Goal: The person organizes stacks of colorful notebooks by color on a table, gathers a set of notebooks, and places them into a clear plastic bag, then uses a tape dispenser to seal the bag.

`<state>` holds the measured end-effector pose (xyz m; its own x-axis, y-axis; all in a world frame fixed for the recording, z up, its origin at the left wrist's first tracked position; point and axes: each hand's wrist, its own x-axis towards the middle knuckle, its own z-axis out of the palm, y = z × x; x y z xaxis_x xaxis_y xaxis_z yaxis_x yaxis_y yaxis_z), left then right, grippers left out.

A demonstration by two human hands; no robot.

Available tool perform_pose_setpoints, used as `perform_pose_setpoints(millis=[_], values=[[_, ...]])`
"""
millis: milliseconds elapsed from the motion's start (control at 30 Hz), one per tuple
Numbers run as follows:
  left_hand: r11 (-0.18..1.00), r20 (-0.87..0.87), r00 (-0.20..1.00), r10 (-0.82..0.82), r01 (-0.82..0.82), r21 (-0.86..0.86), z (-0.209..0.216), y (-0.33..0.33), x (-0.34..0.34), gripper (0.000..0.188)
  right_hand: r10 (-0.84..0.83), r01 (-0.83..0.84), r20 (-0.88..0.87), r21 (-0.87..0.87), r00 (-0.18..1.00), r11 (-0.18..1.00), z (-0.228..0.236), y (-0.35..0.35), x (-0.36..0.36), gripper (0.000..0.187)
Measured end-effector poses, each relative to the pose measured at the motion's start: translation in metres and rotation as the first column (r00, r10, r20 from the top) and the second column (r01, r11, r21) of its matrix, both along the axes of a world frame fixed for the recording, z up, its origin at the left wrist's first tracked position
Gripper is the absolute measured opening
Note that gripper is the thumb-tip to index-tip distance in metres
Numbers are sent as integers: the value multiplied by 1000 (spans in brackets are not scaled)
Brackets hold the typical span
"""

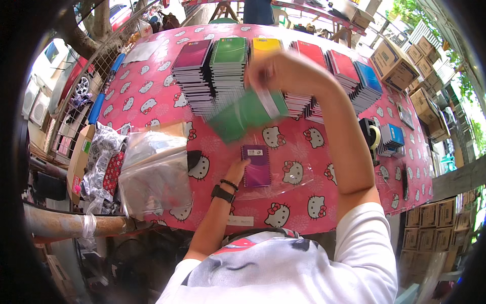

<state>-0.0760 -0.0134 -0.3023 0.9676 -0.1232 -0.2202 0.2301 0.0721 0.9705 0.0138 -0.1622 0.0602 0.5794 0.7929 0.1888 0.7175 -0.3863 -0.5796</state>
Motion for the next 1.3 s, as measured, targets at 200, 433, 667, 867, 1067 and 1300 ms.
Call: perform_pose_setpoints(millis=[200,433,667,867,1067,1300], values=[[920,-78,974,-215,175,-350,40,-19,0,49,138,-322,-478,-327,867,889,-199,-29,1,19],[981,36,981,-188,187,46,35,-4,-6,34,-167,204,624,13,763,979,-117,18,34,26],[973,-19,974,-228,227,-49,50,-11,-9,31,-298,505,609,-199,735,840,-78,-12,74,28],[972,-51,972,-231,233,34,26,-8,-2,32,-246,492,677,-197,694,848,-75,-8,80,24],[971,-88,973,-214,222,88,39,-7,-3,33,-304,402,426,-163,852,901,-54,-21,103,13],[970,-113,966,-232,238,44,43,-2,-4,30,-729,530,321,520,605,670,-16,-55,40,14]])
